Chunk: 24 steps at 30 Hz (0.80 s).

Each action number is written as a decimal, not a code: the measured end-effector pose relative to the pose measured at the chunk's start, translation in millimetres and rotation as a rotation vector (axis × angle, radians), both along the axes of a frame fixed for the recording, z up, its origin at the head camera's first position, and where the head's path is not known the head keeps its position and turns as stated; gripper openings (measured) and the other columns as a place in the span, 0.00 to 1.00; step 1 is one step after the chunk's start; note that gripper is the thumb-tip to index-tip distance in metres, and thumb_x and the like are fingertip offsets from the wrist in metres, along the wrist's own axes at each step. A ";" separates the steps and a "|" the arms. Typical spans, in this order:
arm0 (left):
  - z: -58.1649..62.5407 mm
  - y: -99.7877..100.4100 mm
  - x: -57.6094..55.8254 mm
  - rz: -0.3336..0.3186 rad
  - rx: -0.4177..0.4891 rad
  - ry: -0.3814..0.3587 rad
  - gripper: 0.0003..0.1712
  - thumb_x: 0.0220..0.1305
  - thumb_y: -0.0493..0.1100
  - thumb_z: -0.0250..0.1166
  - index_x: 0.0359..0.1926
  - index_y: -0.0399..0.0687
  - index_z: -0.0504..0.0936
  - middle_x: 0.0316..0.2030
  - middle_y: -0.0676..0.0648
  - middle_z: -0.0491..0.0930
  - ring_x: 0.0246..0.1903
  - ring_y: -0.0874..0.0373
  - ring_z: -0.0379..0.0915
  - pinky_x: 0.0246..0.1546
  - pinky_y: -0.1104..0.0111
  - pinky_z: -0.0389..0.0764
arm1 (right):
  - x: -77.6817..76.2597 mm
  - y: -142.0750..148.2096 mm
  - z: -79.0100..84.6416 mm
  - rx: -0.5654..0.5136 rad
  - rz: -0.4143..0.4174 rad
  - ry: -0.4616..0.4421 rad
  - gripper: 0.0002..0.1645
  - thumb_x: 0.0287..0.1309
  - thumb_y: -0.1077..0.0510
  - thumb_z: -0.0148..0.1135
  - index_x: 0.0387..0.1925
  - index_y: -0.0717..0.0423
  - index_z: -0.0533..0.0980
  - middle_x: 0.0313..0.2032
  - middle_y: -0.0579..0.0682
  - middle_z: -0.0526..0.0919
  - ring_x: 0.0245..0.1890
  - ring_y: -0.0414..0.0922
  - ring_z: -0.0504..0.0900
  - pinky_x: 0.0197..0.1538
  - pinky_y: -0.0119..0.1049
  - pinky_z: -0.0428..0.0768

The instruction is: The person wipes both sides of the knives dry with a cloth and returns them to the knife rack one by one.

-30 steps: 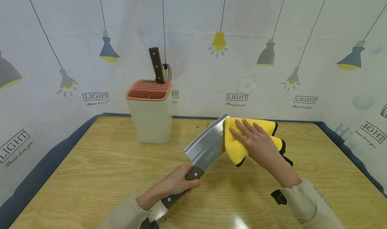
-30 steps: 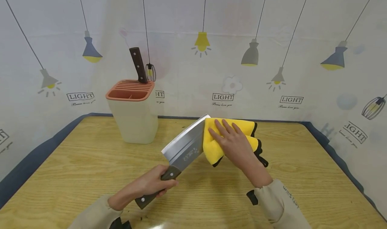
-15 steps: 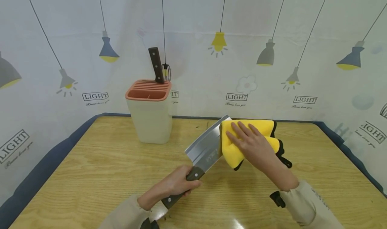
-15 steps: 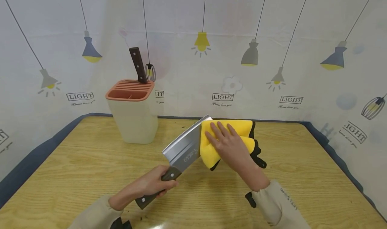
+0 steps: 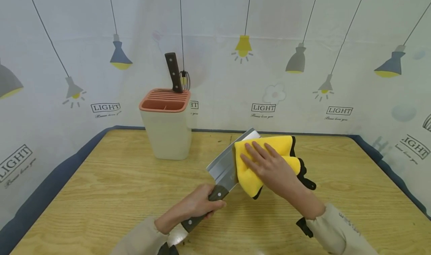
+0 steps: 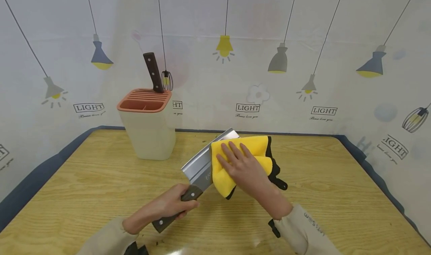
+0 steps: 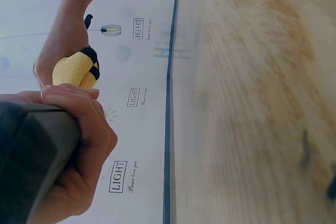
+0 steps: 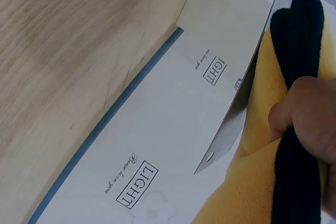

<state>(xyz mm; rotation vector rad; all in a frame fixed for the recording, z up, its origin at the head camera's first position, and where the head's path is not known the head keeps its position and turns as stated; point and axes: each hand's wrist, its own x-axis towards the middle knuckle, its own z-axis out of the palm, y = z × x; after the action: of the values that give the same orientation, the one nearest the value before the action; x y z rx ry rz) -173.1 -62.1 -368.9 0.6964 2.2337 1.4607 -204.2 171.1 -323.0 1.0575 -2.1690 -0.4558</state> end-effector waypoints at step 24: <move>4.8 4.4 -4.2 -0.003 -0.015 -0.010 0.06 0.57 0.34 0.55 0.25 0.40 0.69 0.09 0.51 0.67 0.07 0.65 0.61 0.09 0.75 0.65 | 11.3 -20.2 -4.0 0.055 0.244 0.062 0.22 0.57 0.67 0.43 0.51 0.53 0.74 0.55 0.57 0.70 0.57 0.51 0.67 0.57 0.46 0.67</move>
<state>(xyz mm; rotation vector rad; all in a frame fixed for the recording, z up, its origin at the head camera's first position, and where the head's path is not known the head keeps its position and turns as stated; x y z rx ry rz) -177.3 -57.7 -364.1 0.6862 2.2330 1.4412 -192.9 150.9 -327.0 1.3017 -1.9514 -0.4312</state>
